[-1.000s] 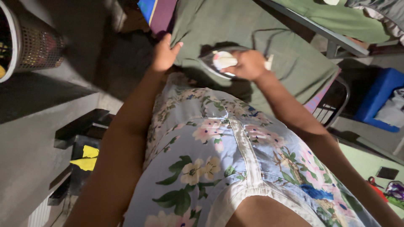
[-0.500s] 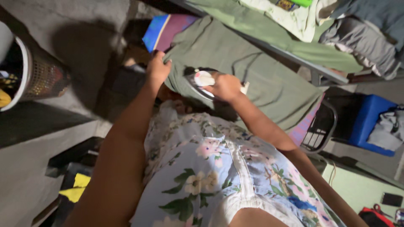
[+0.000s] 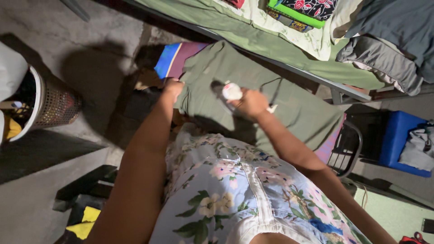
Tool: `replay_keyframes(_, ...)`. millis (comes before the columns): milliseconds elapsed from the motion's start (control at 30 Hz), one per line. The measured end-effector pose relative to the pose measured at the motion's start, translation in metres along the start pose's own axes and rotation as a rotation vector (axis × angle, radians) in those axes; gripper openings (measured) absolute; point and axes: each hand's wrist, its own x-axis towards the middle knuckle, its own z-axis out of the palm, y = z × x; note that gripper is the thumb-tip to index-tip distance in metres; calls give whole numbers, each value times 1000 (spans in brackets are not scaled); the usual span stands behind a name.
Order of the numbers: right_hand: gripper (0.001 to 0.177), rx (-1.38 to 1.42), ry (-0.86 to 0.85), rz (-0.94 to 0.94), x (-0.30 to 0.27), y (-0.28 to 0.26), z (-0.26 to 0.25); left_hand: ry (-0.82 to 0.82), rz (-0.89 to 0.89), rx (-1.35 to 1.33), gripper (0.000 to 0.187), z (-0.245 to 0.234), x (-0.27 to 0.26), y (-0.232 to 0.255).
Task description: The person irons a green shirt on an ironing board, moving the iron over the fabric and folding the garment.
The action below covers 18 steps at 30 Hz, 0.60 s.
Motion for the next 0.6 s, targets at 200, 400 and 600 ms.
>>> replay_keyframes(200,61,-133,-67,-158,-1,-57,42,-30,-67,-4,33,-11,1,1)
replay_keyframes(400,59,-69,-41,-65,9,-49,27,-86,-38,-37,39,-17,2,7)
replay_keyframes(600,57,84,239,253,18,33,-3,-137,-46,67,37,-24,0,8)
